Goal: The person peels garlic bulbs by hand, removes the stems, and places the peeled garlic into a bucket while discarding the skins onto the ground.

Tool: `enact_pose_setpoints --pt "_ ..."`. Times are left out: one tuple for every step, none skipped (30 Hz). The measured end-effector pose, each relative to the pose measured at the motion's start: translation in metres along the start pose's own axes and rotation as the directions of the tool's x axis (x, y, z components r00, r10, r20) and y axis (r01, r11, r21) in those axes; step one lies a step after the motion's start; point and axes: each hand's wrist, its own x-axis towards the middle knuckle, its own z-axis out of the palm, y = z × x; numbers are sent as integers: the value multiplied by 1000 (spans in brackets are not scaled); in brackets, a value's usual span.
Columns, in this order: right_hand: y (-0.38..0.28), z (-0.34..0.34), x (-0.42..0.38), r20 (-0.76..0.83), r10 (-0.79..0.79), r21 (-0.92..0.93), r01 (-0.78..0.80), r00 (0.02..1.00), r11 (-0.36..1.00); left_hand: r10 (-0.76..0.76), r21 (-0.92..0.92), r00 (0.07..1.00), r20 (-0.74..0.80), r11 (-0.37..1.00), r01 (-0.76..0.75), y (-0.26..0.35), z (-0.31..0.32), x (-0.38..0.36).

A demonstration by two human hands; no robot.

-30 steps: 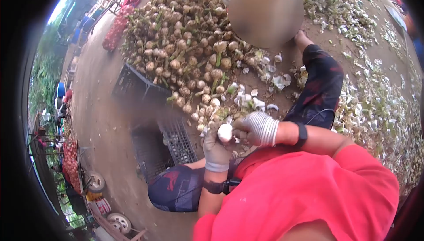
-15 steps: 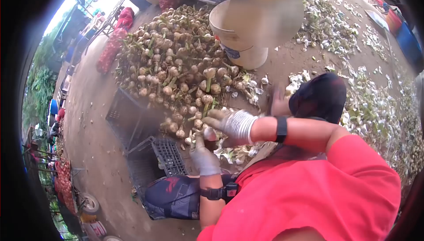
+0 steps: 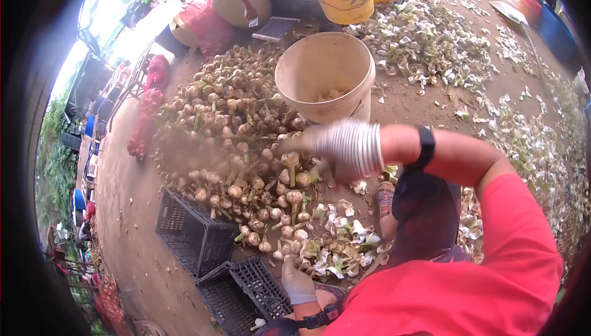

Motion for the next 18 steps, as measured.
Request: enact_pose_setpoints --pt "18 -22 10 -113 65 47 -60 992 997 -32 -34 999 -17 999 31 -9 -9 11" --pt "47 -35 21 -234 101 92 -82 967 992 -64 -67 997 -32 996 62 -17 -15 21" --pt "65 -46 29 -393 37 -108 -86 919 990 -90 -45 995 -53 995 87 -22 -18 26" --pt "82 -52 35 -528 -52 -297 -127 848 946 -95 -30 994 -51 995 93 -21 -11 26" --pt "102 -50 38 -589 19 -309 -247 808 919 -52 30 998 -32 998 53 -16 -1 21" --pt "119 -44 36 -608 44 -300 -281 793 912 -14 92 1000 6 996 14 -11 13 20" --pt "130 -38 32 -410 39 -467 -247 911 849 -20 204 1000 -4 979 20 -6 24 17" --pt "144 -30 27 -187 79 -604 -178 979 777 -19 200 999 -49 979 28 -5 31 18" --pt "169 -10 27 -193 103 -595 -200 976 778 -58 199 997 -45 978 66 -1 43 12" --pt "189 5 25 -198 127 -581 -221 972 783 -95 203 994 -48 974 103 3 51 9" --pt "195 -1 21 -222 159 -569 -261 962 780 -108 235 994 -26 966 111 2 52 12" --pt "198 -8 21 -197 191 -562 -270 962 782 -65 255 998 -6 965 65 1 49 15" --pt "201 -11 16 -164 215 -553 -271 963 788 -21 269 1000 7 963 18 2 48 14" --pt "204 -10 3 -171 225 -545 -283 959 789 -25 282 1000 11 959 21 3 47 13" --pt "207 -9 -13 -211 142 -565 -240 967 789 -12 266 1000 20 964 7 5 46 13" --pt "209 -8 -29 -241 49 -591 -187 969 785 3 240 1000 23 971 -8 5 45 10" --pt "200 -12 -51 -195 170 -580 -253 966 774 29 263 998 60 964 -43 5 47 7" --pt "192 -15 -77 -146 284 -572 -315 948 758 36 253 998 46 966 -46 4 49 4"
